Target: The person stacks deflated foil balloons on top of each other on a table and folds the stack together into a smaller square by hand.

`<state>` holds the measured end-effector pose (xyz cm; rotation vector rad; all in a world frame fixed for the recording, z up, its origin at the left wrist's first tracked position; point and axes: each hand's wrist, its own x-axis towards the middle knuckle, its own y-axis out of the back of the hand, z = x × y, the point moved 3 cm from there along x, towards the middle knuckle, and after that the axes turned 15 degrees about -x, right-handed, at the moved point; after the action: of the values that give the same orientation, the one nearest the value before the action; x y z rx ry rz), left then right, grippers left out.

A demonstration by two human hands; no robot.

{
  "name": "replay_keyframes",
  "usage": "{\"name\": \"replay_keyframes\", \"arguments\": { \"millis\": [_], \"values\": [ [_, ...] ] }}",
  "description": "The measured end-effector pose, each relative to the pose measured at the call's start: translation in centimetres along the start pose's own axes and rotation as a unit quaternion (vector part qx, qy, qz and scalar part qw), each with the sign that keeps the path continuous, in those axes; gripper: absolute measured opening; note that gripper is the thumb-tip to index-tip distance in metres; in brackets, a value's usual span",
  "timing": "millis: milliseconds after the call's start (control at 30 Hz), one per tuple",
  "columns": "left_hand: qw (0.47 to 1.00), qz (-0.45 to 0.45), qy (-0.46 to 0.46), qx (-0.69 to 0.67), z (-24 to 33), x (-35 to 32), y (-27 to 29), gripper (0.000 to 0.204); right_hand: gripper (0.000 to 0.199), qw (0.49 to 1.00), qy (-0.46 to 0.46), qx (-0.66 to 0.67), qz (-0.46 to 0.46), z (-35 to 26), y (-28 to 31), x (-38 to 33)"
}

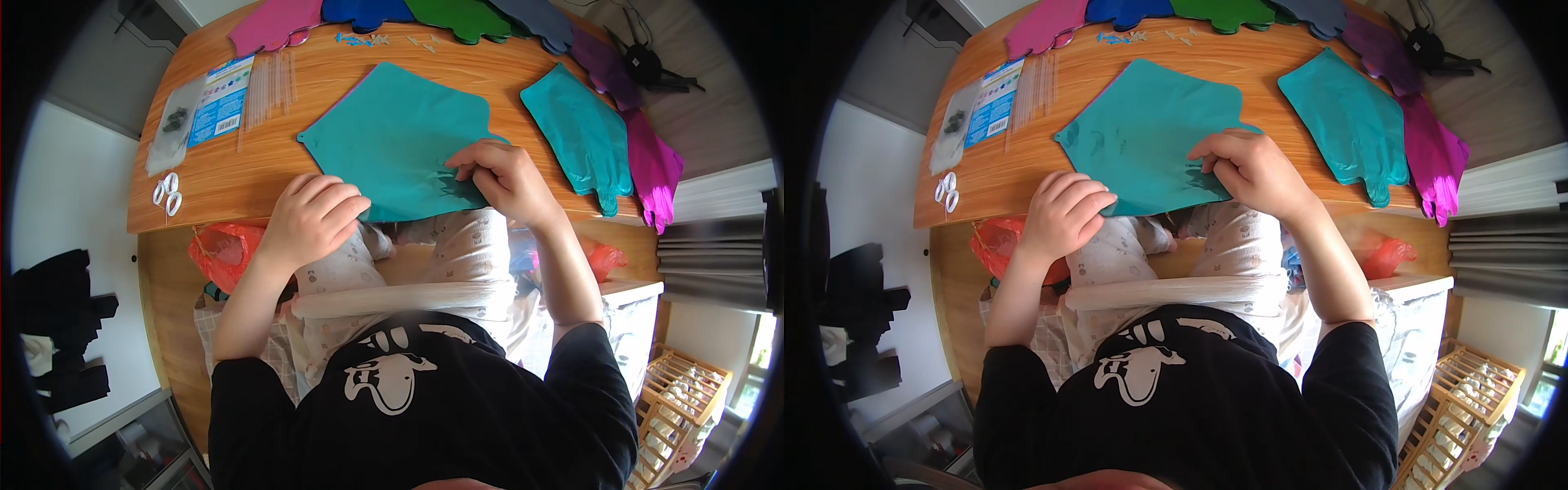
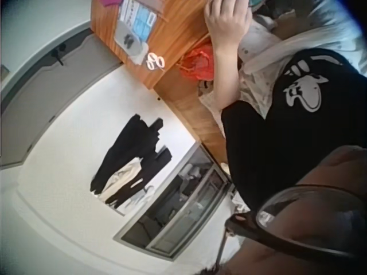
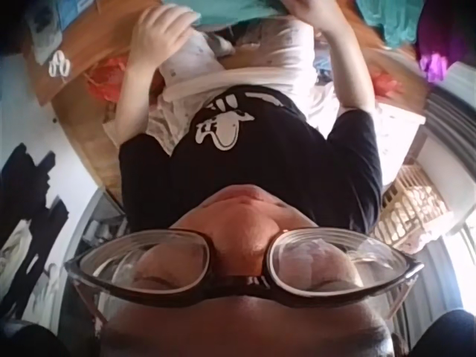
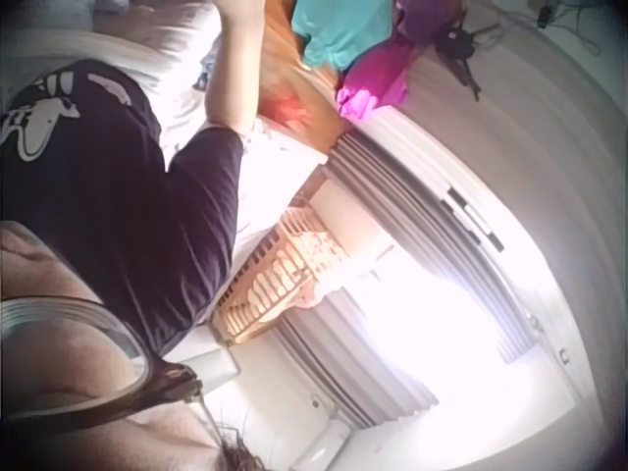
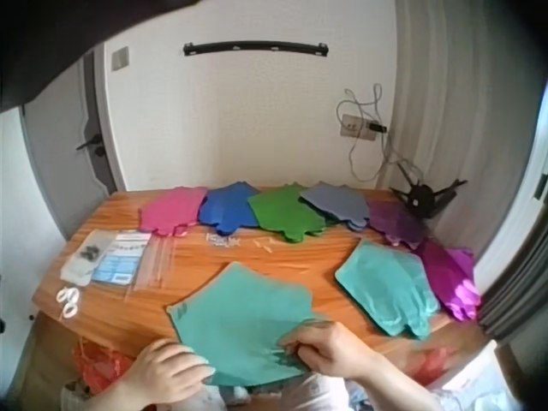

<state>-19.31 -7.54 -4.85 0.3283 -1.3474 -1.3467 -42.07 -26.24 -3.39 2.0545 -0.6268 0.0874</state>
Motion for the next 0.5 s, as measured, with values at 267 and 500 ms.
{"name": "replay_keyframes", "arguments": {
  "millis": [267,500],
  "values": [
    [0.978,0.120,0.158,-0.071,0.2,2.0,-0.5,0.011,0.025,0.998,0.048,-0.034,0.016,-0.7,0.4,0.2],
    [0.957,0.138,0.247,-0.071,-0.4,3.2,-0.8,0.023,0.014,0.998,-0.008,-0.035,0.042,-0.7,-0.2,0.4]
  ]
}}
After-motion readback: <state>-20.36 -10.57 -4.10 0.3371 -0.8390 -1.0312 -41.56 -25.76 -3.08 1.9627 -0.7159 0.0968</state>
